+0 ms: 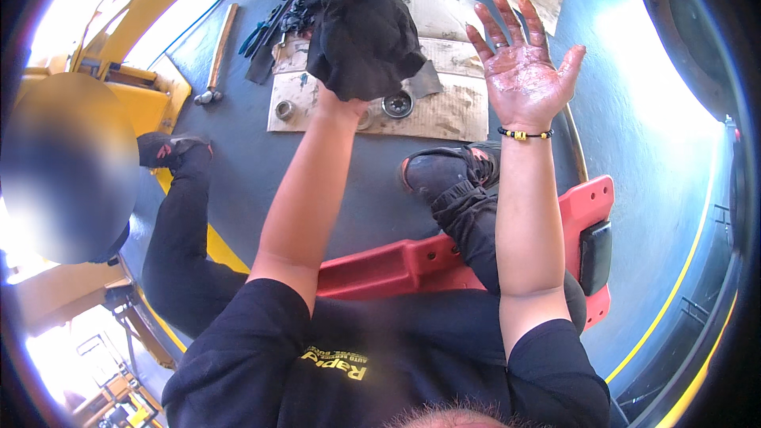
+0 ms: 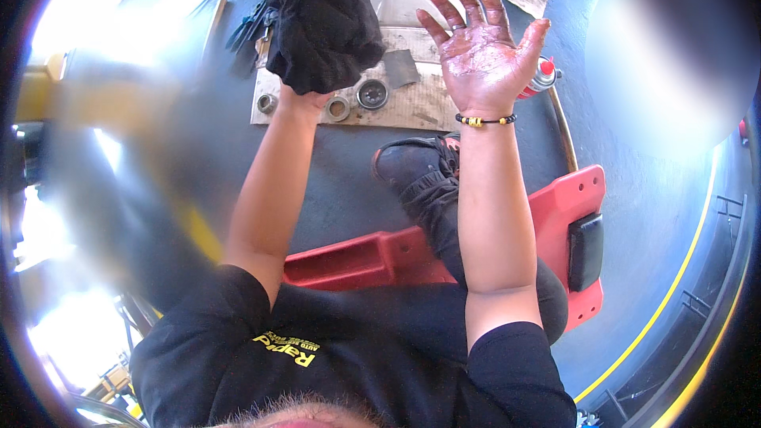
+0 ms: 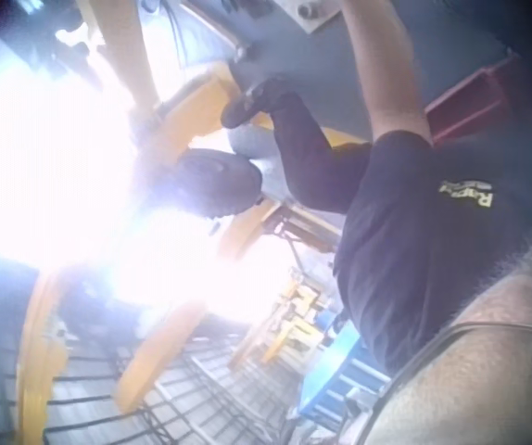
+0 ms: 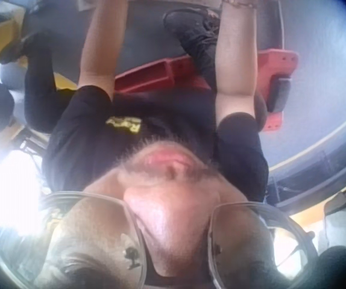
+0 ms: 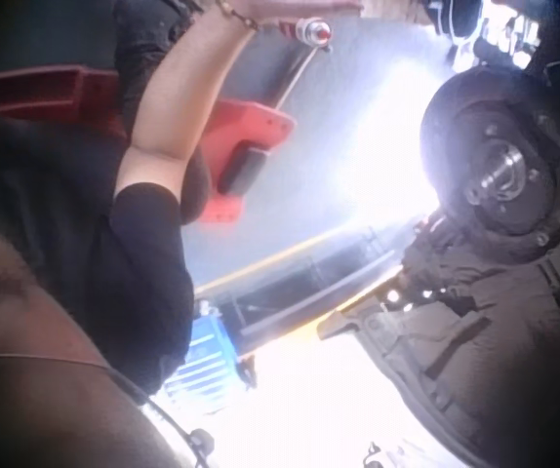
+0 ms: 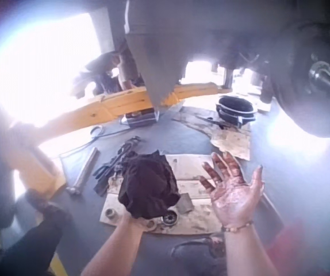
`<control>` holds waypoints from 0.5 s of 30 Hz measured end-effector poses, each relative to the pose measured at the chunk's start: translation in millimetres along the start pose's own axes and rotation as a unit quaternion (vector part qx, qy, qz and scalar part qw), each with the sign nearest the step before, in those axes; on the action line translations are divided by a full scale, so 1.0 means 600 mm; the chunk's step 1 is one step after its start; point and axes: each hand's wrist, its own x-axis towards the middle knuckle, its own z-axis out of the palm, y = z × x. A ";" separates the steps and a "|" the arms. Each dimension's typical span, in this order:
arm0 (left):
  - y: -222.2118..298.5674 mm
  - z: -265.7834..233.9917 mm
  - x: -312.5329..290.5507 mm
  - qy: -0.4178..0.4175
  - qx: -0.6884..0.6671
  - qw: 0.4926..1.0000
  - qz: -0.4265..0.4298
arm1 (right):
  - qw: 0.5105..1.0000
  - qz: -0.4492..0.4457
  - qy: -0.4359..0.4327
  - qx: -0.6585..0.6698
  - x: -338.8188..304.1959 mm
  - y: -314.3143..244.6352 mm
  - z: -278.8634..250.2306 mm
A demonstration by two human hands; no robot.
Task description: The person applies grease to a metal bearing by hand, rotating it to spread the lubricant evenly across the inner and outer surfaces. The person then wipes their hands with a black cloth.
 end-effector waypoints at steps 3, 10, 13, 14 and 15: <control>0.023 0.034 -0.044 0.041 -0.206 0.978 -0.006 | 0.995 -0.017 0.076 -0.057 -0.006 0.012 0.032; 0.023 0.001 -0.102 0.053 -0.183 0.982 0.012 | 0.986 -0.031 0.114 -0.113 -0.006 0.014 0.063; 0.041 -0.004 -0.136 -0.065 -0.266 0.961 -0.021 | 0.976 -0.044 0.150 -0.154 -0.009 0.020 0.064; 0.029 -0.029 -0.162 -0.014 -0.124 0.992 -0.007 | 0.989 -0.031 0.093 -0.116 -0.008 0.018 0.063; 0.013 -0.026 -0.171 0.029 0.010 0.999 -0.012 | 0.995 -0.031 0.033 -0.089 -0.006 -0.004 0.060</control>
